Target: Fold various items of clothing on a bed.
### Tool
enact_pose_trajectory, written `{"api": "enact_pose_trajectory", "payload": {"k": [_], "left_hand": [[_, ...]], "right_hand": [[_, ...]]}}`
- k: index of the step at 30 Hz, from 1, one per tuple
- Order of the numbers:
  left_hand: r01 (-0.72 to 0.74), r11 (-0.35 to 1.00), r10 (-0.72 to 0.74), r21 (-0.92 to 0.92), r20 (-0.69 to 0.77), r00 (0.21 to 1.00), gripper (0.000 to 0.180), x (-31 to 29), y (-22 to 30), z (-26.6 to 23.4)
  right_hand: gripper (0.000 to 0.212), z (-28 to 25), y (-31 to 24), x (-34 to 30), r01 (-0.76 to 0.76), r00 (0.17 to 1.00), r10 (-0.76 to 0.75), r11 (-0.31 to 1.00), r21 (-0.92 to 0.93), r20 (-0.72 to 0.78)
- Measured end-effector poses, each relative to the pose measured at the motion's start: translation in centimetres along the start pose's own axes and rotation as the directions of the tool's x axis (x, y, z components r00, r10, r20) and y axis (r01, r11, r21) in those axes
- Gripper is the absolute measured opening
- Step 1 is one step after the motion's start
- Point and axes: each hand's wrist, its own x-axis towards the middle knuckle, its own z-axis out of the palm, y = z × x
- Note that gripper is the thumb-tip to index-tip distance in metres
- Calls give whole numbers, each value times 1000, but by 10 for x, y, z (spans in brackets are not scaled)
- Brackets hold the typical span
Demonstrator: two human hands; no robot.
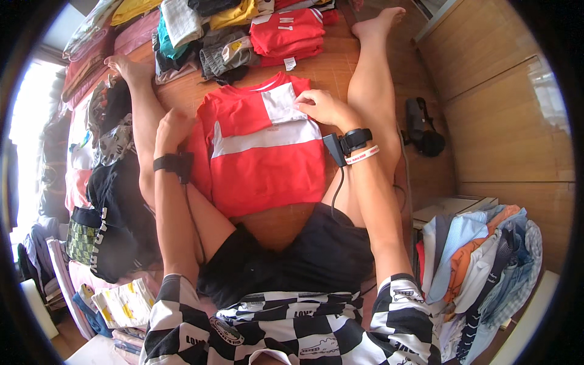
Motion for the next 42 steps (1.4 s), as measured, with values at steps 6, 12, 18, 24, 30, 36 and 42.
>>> {"api": "enact_pose_trajectory", "payload": {"k": [6, 12, 18, 24, 30, 36, 42], "left_hand": [[22, 980, -94, 197, 363, 927, 62, -12, -4, 0], [158, 975, -64, -157, 484, 873, 30, -8, -14, -19], [470, 573, 13, -671, 581, 814, 28, -20, 7, -49], [562, 138, 331, -816, 572, 750, 25, -8, 27, -14], [541, 66, 267, -838, 538, 800, 26, 6, 23, 12], [499, 109, 220, -860, 511, 831, 25, -2, 30, 0], [224, 429, 186, -875, 328, 926, 29, -11, 46, 14]], "right_hand": [[30, 3, 1, 4, 48, 999, -48, 997, -55, -1], [30, 6, -14, -3, 88, 992, -99, 988, -127, -78], [33, 47, -71, -17, 258, 964, -253, 964, -59, 79], [85, 122, -106, -29, 508, 861, -507, 858, -75, 23], [90, 120, -93, -8, 234, 930, -350, 801, 551, 114], [63, 55, -92, -15, 49, 993, -118, 594, 803, 26], [43, 6, -59, -11, 81, 994, 3, 670, 738, -112]]}}
